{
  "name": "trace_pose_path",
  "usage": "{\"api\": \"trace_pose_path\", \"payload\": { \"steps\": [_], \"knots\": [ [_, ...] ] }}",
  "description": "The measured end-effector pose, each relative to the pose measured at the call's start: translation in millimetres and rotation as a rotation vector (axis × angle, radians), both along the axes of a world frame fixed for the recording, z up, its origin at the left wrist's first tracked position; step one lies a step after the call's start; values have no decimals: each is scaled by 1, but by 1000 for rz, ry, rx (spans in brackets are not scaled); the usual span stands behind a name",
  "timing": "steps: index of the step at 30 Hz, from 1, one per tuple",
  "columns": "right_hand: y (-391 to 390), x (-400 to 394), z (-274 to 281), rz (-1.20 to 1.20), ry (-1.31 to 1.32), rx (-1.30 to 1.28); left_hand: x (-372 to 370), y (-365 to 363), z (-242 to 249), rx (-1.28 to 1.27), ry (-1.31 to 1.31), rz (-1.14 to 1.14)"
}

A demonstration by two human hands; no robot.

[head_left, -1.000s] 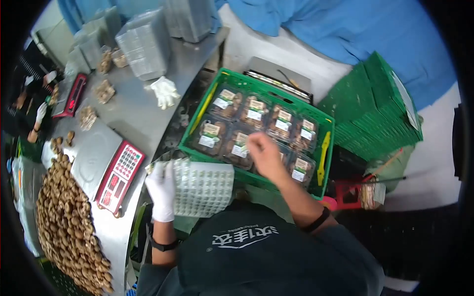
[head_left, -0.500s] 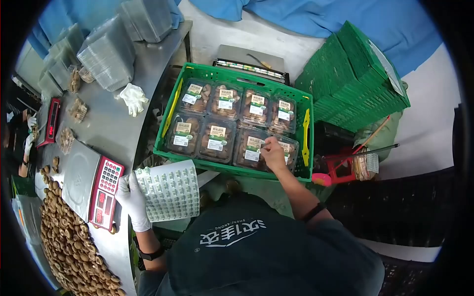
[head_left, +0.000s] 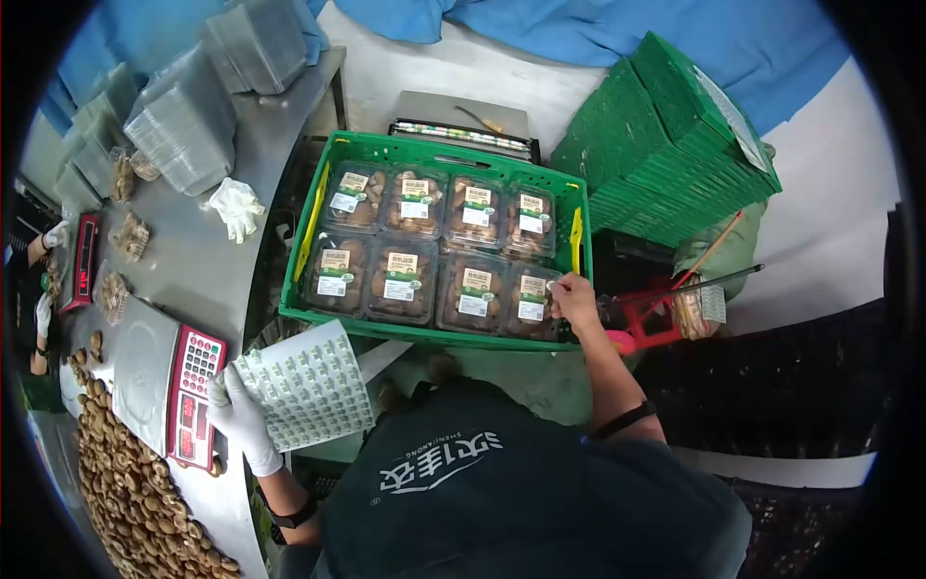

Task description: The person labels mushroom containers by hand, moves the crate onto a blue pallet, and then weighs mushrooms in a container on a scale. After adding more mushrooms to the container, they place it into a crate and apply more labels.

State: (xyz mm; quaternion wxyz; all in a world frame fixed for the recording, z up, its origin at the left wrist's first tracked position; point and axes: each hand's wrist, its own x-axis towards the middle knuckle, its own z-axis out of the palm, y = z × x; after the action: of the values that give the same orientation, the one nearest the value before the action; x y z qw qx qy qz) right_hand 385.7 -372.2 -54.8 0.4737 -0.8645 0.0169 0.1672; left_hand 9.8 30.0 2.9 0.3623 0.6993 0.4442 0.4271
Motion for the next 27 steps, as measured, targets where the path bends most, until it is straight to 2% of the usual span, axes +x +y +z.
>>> {"api": "trace_pose_path", "payload": {
  "steps": [1, 3, 5, 10, 12, 13, 15, 16, 17, 18, 19, 22, 23, 24, 26, 27],
  "knots": [
    [-5, 0, 1, -3, -1, -2, -1, 0, 1, 27, 24, -2],
    [-12, -4, 0, -9, 172, -6, 0, 0, 2, 56, 51, -8],
    [-10, -7, -5, -23, 199, -3, 2, 1, 1, -62, -69, 2],
    [-9, -6, -33, -15, 225, -114, 6, 3, 2, -46, -48, -5],
    [-10, -9, -43, 94, 44, -307, 6, 0, 8, -102, -35, -33],
    [-13, -6, -46, 315, -196, -511, 6, 4, -3, -9, 3, 20],
    [-25, 0, -83, 416, -710, -535, 4, 5, -5, 70, 82, 54],
    [-44, 11, -105, 532, -859, -579, 4, 4, 0, 133, 140, 56],
    [-16, -7, -61, 146, -340, -559, 2, 6, -4, 83, 81, 49],
    [-8, -10, -47, 110, -301, -596, 1, 6, -7, 28, 17, 36],
    [-8, -16, -44, 179, -580, -580, 6, 4, 0, 53, -78, 37],
    [34, -40, -10, 182, -722, -394, 7, 3, 15, -181, -211, 52],
    [49, -48, -1, 212, -710, -279, 5, 12, 0, -172, -277, 50],
    [63, -54, 2, 238, -695, -167, 10, 11, 17, -279, -360, 74],
    [75, -53, -17, 262, -681, -152, 7, 28, 8, -318, -415, 31],
    [86, -61, -9, 282, -650, -53, 7, 38, 2, -302, -462, 10]
  ]
}}
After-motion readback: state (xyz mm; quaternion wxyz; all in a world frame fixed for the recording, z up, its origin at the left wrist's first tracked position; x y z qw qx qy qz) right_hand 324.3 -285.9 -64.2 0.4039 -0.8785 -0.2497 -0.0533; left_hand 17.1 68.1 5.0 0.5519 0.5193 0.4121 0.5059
